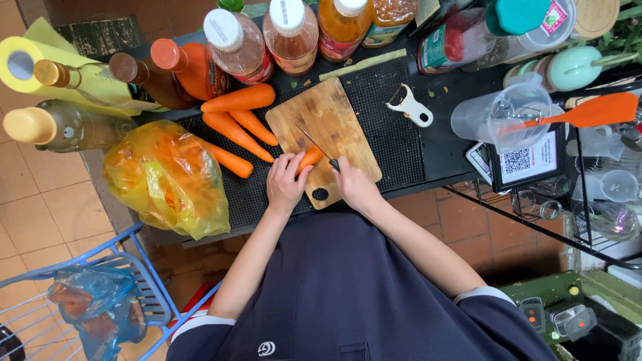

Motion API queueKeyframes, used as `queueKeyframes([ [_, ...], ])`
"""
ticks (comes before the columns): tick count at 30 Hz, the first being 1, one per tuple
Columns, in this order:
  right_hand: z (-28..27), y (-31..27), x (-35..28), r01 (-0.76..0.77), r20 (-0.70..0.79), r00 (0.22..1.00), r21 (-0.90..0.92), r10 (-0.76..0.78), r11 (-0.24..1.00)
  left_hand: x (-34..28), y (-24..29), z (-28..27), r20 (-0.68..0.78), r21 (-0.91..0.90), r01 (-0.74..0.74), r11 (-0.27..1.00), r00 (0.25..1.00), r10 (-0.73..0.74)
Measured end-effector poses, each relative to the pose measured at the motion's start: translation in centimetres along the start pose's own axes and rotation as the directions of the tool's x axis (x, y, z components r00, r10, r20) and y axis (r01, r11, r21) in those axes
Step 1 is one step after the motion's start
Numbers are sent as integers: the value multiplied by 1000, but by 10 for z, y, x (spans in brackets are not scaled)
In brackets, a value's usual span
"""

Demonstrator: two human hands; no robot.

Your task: Peeling and cutting carrots on a wooden cutting board at a coffee shop counter.

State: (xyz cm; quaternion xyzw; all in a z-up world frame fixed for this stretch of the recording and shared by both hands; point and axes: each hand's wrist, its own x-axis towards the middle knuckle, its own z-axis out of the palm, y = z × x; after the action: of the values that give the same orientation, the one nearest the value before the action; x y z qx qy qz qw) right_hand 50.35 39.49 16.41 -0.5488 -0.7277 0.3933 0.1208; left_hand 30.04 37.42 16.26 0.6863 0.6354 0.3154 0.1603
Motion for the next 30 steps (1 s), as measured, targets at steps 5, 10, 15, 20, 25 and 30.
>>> queueKeyframes([
  [5,1,2,1,19,-5,1000,2,-19,1000,2,-1,1,-5,0,8,1000,1000,-8],
  [10,0,5,3,15,15,1000,11,-16,1000,3,0,0,-10,-10,-5,1000,1000,5],
  [15,9,10,14,7,39,999,-58,-5,998,1,-1,3,1,-5,1,1000,1000,-1],
  [20,12,16,17,24,34,999,-233,-16,972,0,-3,11,2,15,22,1000,1000,-22],
  [25,8,26,-9,41,58,998,-315,-23,948,-4,-5,9,-18,-30,65,997,998,-66],
  [30,-6,22,-15,13,29,1000,-229,-6,973,-1,-13,4,28,-100,67,993,998,-64],
])
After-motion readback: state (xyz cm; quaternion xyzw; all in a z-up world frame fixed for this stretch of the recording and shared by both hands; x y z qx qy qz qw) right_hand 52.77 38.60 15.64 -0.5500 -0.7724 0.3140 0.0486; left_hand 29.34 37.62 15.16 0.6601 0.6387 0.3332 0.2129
